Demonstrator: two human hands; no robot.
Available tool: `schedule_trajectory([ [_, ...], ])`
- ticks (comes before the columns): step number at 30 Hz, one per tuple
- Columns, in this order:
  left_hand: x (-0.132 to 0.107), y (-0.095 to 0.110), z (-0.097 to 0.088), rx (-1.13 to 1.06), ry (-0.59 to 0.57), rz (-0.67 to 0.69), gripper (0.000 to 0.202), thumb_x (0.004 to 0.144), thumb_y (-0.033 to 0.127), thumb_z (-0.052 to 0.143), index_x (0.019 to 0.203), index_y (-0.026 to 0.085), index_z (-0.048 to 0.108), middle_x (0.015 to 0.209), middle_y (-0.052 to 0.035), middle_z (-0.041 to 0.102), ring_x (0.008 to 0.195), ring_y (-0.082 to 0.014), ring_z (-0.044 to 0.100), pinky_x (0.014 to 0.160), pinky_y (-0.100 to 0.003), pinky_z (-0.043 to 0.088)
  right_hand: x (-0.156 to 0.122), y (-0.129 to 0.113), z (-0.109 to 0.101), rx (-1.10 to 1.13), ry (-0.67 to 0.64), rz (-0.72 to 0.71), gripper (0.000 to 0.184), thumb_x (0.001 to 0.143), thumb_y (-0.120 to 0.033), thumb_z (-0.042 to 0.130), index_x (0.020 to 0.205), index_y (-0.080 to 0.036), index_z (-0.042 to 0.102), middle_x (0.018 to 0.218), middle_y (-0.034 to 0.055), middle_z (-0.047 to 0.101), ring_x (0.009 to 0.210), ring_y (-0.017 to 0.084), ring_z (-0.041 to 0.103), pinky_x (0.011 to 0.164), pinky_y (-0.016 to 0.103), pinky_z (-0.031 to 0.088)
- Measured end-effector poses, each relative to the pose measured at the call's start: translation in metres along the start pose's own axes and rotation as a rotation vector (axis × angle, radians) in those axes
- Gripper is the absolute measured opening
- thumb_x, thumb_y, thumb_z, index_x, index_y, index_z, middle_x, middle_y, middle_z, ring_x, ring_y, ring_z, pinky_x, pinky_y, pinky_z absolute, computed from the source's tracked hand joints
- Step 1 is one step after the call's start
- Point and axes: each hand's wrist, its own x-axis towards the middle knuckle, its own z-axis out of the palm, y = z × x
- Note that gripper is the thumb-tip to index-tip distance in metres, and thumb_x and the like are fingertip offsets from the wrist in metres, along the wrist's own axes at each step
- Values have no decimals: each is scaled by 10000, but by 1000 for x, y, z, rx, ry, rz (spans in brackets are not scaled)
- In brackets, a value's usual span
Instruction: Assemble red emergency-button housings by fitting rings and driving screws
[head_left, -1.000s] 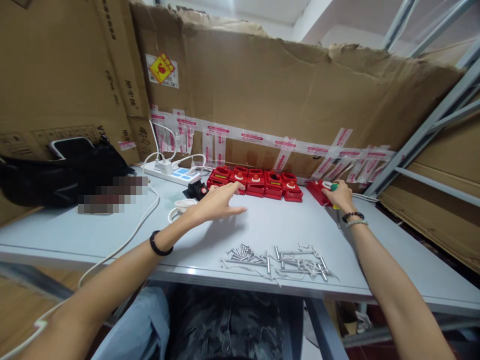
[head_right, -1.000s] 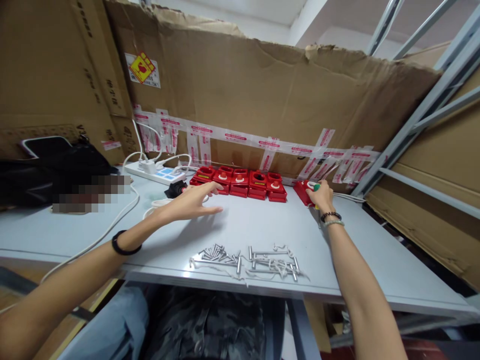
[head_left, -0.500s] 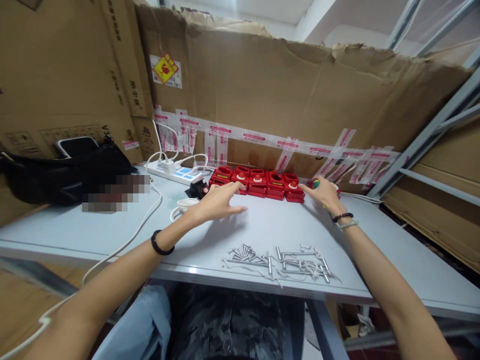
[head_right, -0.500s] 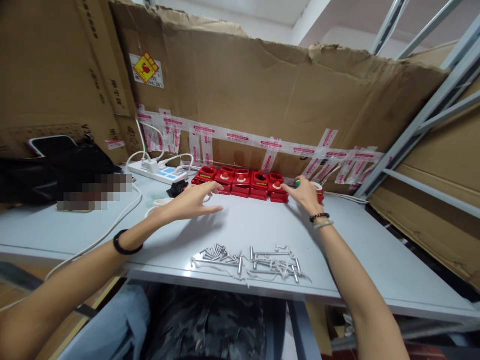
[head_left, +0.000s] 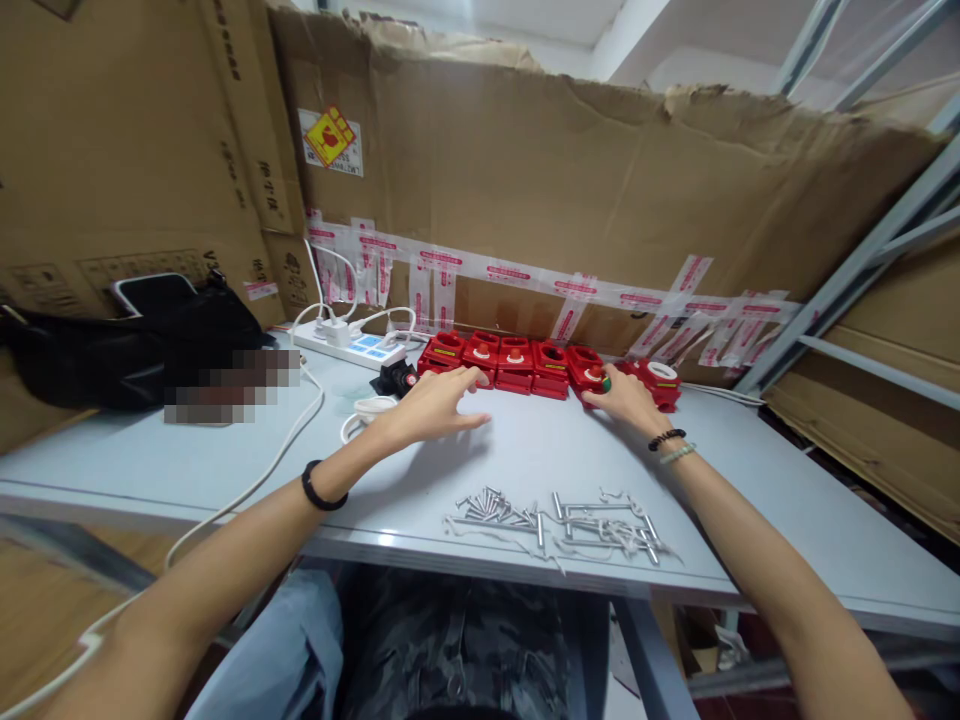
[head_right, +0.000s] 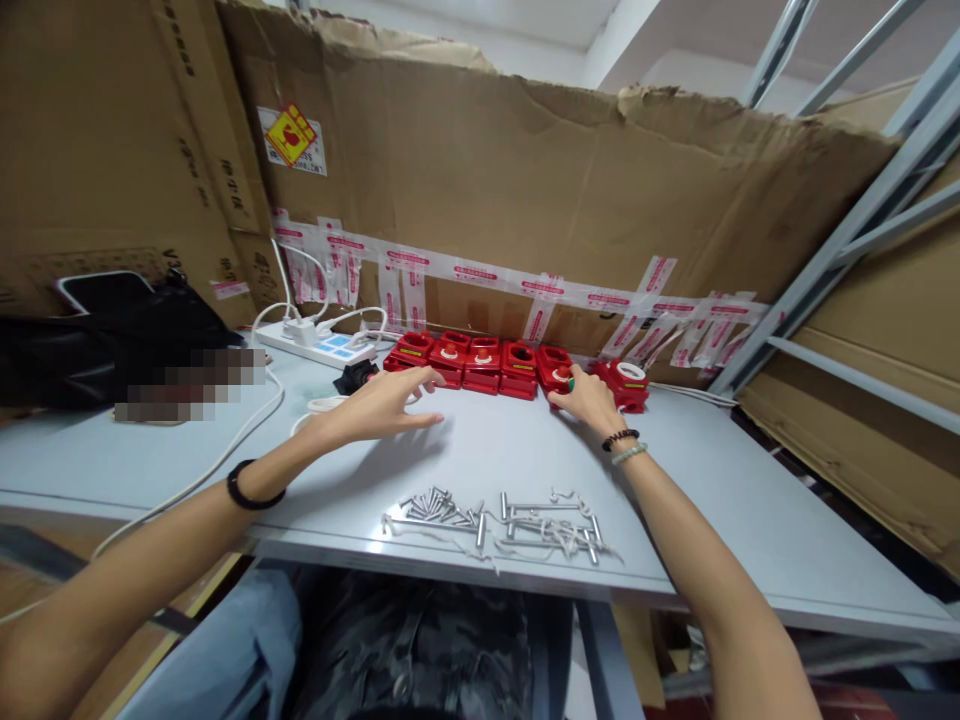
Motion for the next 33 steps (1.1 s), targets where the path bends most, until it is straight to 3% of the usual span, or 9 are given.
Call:
schedule_trajectory([
  [6,-2,2,-1,21,-37,-13,403,796,473,562,1099,216,491,1087,-63,630,942,-243,611,749,-328,405,-15,20,-25,69,-197,-128,423,683,-442,618,1017,-183,608,1000,102,687,865,256,637,692,302,452],
  [13,-3,6,-2,43,-77,-18,407,802,488,544,1095,210,497,1052,-72,638,976,-260,609,767,-336,400,-21,39,-42,119,-336,-142,500,621,-401,664,1082,-214,608,1026,66,670,791,219,629,627,289,473],
  [16,-2,5,-1,43,-84,-7,422,797,487,550,1105,202,504,1036,-70,639,956,-264,613,764,-338,400,-23,47,-48,139,-374,-148,514,584,-371,687,1074,-230,627,1058,47,661,854,226,622,679,293,483],
  [19,-3,4,0,42,-91,-1,425,793,487,551,1109,206,511,1026,-64,642,930,-257,617,759,-334,405,-26,48,-52,154,-420,-162,492,547,-350,706,1024,-239,655,936,15,679,789,215,618,654,290,480],
  [22,-3,2,1,54,-87,1,430,797,504,553,1109,212,512,1066,-71,635,948,-256,606,787,-340,410,-29,37,-54,168,-461,-272,421,548,-344,702,957,-253,671,828,-18,670,752,205,608,638,281,474],
  [25,-3,2,2,15,-70,15,527,811,574,533,1198,222,471,1193,-93,590,1068,-287,555,864,-384,406,-36,15,-52,216,-474,-435,387,569,-331,696,945,-244,665,859,-20,668,800,210,603,684,284,471],
  [30,-2,7,1,-154,-87,135,697,841,608,493,1404,256,281,1408,-108,411,1262,-285,413,1002,-407,360,-53,-35,-41,358,-401,-664,341,633,-282,675,963,-206,631,928,0,666,816,194,590,752,298,455],
  [33,-2,9,0,-230,-126,202,627,857,554,509,1391,282,323,1366,-81,445,1226,-247,452,1006,-361,373,-60,-60,-36,482,-316,-757,330,667,-341,705,954,-210,606,1002,16,660,889,187,595,828,305,446],
])
